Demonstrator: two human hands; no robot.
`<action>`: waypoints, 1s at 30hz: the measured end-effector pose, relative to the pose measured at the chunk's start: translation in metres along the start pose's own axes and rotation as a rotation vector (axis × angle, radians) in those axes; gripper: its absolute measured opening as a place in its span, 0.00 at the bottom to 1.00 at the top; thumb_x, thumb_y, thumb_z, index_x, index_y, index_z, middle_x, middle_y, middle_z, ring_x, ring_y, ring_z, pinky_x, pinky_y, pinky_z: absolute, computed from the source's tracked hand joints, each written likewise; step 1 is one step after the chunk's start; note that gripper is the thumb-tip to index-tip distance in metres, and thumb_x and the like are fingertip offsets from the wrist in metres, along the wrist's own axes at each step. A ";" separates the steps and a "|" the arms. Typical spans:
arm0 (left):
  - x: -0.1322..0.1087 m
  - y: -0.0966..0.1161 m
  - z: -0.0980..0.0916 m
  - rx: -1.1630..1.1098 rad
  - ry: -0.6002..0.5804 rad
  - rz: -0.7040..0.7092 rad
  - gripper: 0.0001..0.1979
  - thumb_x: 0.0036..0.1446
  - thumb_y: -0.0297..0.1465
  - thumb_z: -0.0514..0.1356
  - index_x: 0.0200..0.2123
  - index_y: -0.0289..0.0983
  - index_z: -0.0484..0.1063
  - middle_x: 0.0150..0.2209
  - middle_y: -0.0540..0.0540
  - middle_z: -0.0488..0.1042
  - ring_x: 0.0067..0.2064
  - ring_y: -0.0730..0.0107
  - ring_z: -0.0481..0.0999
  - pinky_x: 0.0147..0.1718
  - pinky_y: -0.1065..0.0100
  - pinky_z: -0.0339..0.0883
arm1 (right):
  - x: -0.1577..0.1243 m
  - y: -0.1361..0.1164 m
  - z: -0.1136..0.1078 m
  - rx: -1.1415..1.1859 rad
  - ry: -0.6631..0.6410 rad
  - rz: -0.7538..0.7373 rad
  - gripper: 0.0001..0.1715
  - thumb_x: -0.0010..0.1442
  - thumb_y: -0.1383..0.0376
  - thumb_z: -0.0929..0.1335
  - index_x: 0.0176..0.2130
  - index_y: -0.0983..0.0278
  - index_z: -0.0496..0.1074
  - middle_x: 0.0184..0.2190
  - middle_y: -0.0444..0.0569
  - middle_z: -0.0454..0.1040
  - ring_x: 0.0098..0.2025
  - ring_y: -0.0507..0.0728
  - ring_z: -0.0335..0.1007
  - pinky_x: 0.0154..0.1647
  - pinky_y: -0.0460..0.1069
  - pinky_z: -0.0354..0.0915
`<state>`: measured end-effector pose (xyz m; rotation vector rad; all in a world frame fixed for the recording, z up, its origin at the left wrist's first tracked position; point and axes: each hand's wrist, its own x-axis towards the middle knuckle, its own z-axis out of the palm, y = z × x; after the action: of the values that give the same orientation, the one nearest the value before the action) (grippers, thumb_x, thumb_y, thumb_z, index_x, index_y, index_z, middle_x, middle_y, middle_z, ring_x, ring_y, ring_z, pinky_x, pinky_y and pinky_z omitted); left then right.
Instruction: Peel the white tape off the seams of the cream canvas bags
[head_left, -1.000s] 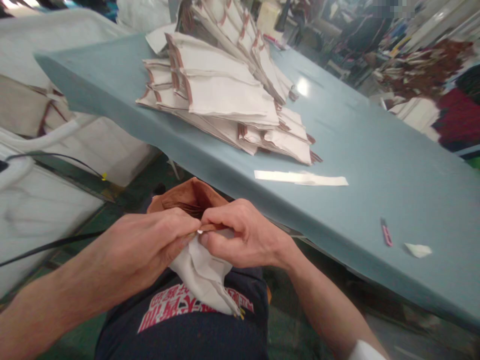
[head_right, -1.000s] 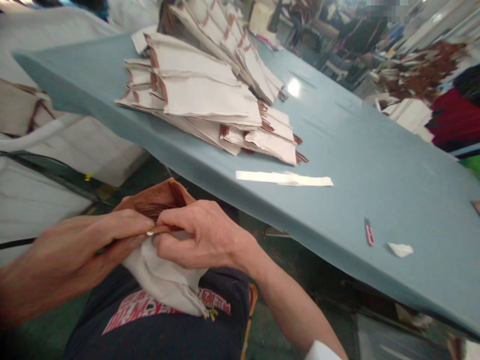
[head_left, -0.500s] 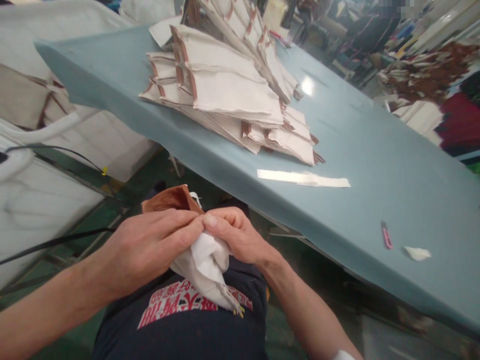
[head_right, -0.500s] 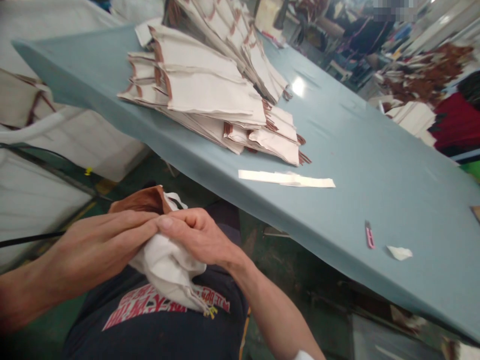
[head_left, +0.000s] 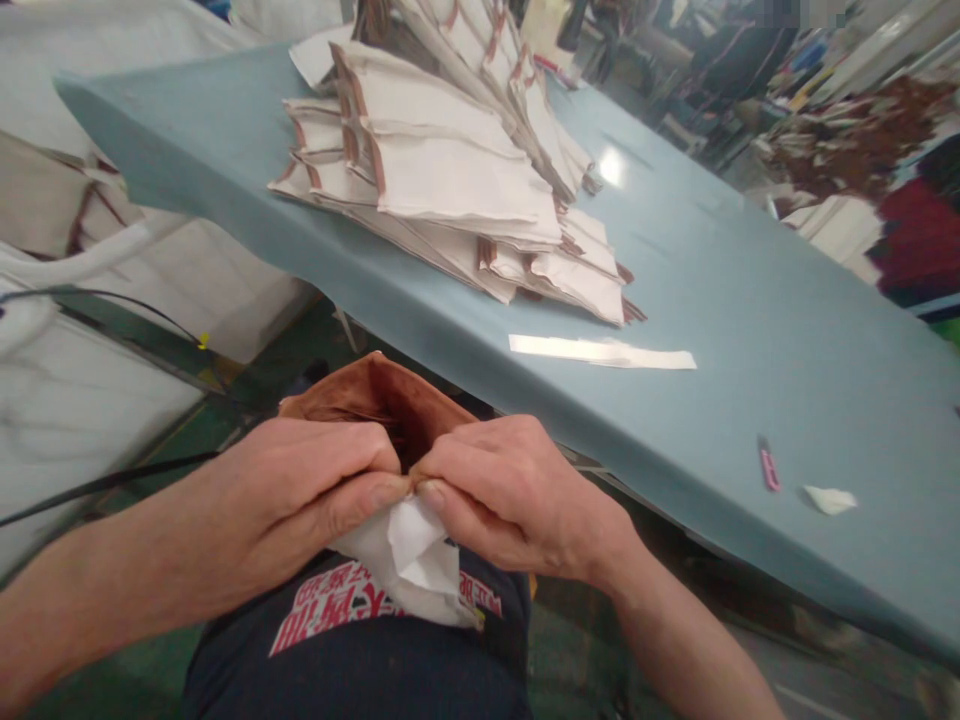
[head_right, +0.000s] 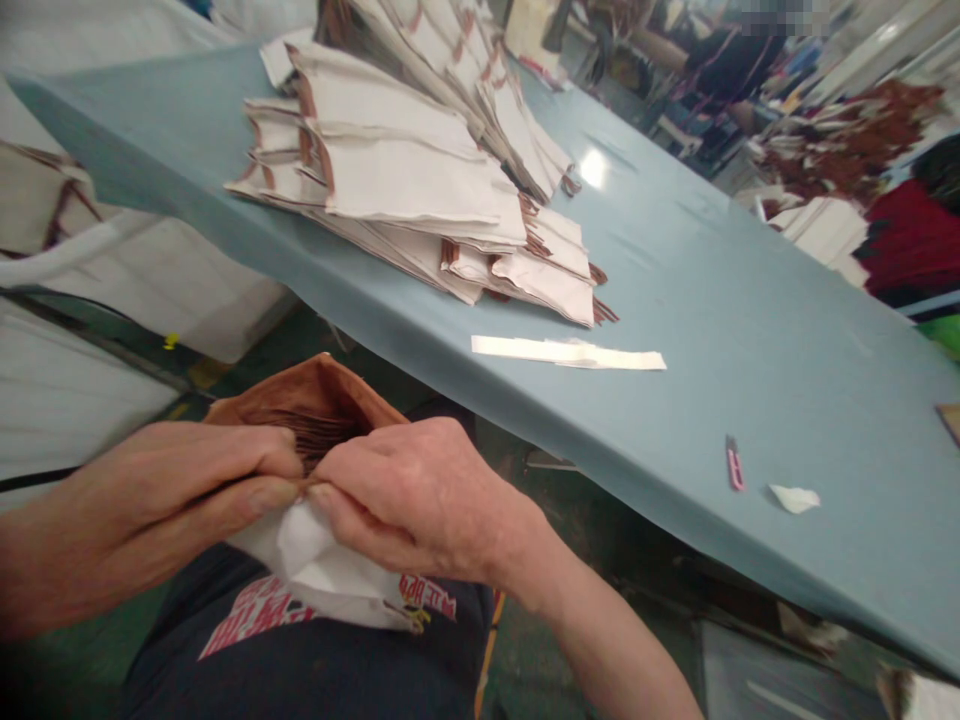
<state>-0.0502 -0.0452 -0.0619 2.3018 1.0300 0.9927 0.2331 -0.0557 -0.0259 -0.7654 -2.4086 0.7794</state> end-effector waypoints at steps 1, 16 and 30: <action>-0.002 0.001 0.002 0.003 -0.007 -0.010 0.21 0.85 0.43 0.52 0.44 0.40 0.80 0.34 0.49 0.81 0.38 0.67 0.84 0.38 0.70 0.76 | -0.002 -0.001 0.001 -0.022 -0.022 -0.005 0.21 0.83 0.66 0.60 0.39 0.63 0.75 0.33 0.48 0.81 0.34 0.53 0.74 0.39 0.50 0.63; 0.030 0.036 0.007 -0.051 -0.343 0.184 0.24 0.87 0.36 0.51 0.31 0.42 0.68 0.26 0.57 0.73 0.24 0.74 0.71 0.26 0.66 0.57 | -0.010 -0.015 0.007 -0.367 -0.094 0.015 0.19 0.82 0.71 0.65 0.36 0.61 0.74 0.29 0.44 0.78 0.31 0.56 0.67 0.37 0.52 0.63; -0.067 0.085 0.109 -0.286 -0.410 -0.039 0.20 0.77 0.35 0.65 0.29 0.39 0.75 0.24 0.53 0.75 0.23 0.71 0.72 0.23 0.69 0.65 | -0.090 -0.035 0.047 -0.251 0.094 -0.002 0.25 0.88 0.63 0.60 0.38 0.61 0.74 0.33 0.44 0.86 0.39 0.55 0.79 0.45 0.52 0.74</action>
<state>0.0401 -0.1602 -0.1097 2.1150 0.7102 0.5722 0.2579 -0.1533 -0.0615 -0.8747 -2.4484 0.4337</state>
